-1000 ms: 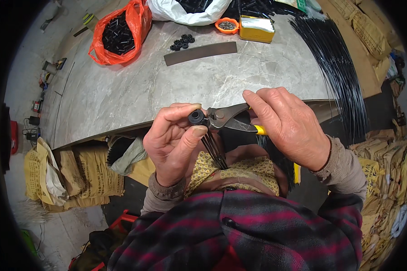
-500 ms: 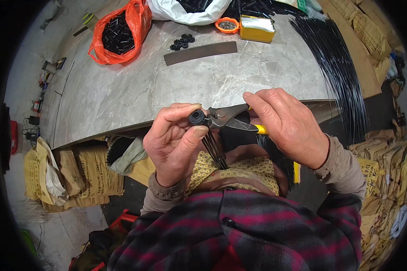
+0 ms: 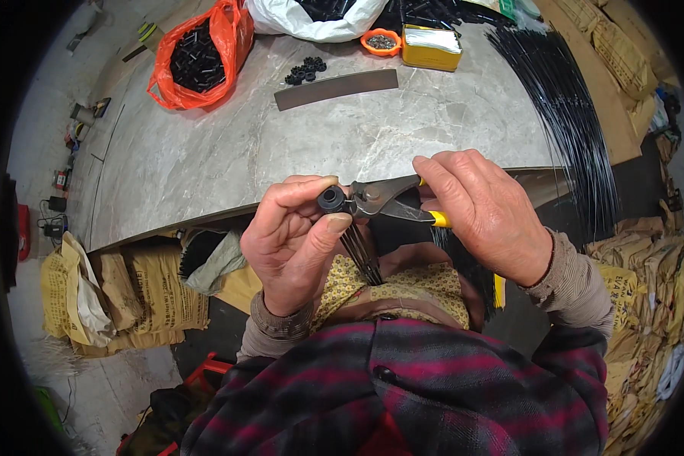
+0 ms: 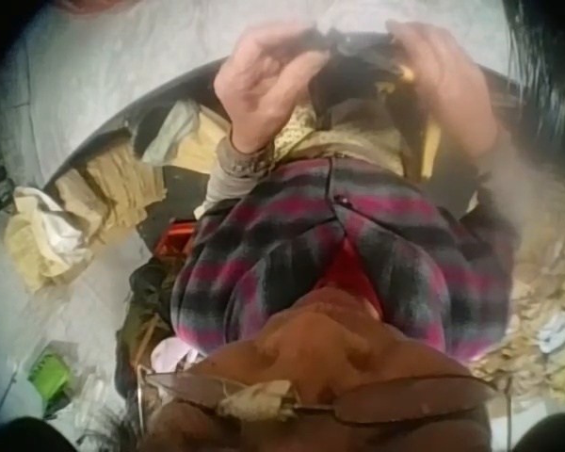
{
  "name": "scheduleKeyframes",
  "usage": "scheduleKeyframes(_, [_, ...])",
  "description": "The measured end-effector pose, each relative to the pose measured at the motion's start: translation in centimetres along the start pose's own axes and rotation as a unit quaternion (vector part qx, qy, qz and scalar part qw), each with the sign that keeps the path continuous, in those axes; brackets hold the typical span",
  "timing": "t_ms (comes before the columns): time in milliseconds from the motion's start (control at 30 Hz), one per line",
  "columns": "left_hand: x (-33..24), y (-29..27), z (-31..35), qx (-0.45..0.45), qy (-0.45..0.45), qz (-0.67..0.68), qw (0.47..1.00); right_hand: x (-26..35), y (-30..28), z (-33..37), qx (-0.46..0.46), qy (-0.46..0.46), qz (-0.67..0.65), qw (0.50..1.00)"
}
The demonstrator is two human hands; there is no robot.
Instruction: Assembling black plastic rods into circular connectors and trimming components using pliers.
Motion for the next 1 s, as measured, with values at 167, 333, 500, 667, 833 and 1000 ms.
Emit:
scheduleKeyframes(167, [0.11, 0.13, 0.0, -0.023, -0.009, 0.037, 0.999, -0.1, 0.15, 0.17, 0.007, 0.004, -0.012, 1.0])
scheduleKeyframes(333, [-0.01, 0.0, -0.08, -0.016, -0.002, 0.009, 1.0, -0.12, 0.06, 0.0, 0.005, 0.003, -0.008, 1.0])
scheduleKeyframes(500, [-0.06, 0.01, -0.12, -0.001, 0.004, -0.021, 1.0, -0.09, 0.03, -0.02, 0.005, 0.0, -0.002, 1.0])
scheduleKeyframes(667, [-0.01, -0.04, -0.13, -0.001, 0.006, -0.019, 1.0, -0.11, 0.0, 0.04, 0.008, 0.002, 0.004, 1.0])
scheduleKeyframes(833, [-0.11, -0.08, -0.18, 0.003, 0.009, -0.022, 1.0, -0.02, -0.14, -0.13, 0.012, 0.0, 0.017, 1.0])
scheduleKeyframes(1000, [-0.07, -0.11, -0.18, 0.003, 0.012, -0.022, 1.0, 0.0, -0.33, -0.28, 0.008, -0.008, 0.029, 1.0])
Point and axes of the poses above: each hand's wrist, its own z-axis away from the middle knuckle, its own y-axis out of the palm, x = y × z, the point moved 2 cm from there along -z, towards the middle knuckle, and after that the axes turned 9 degrees about -y, right-handed, at the moved point
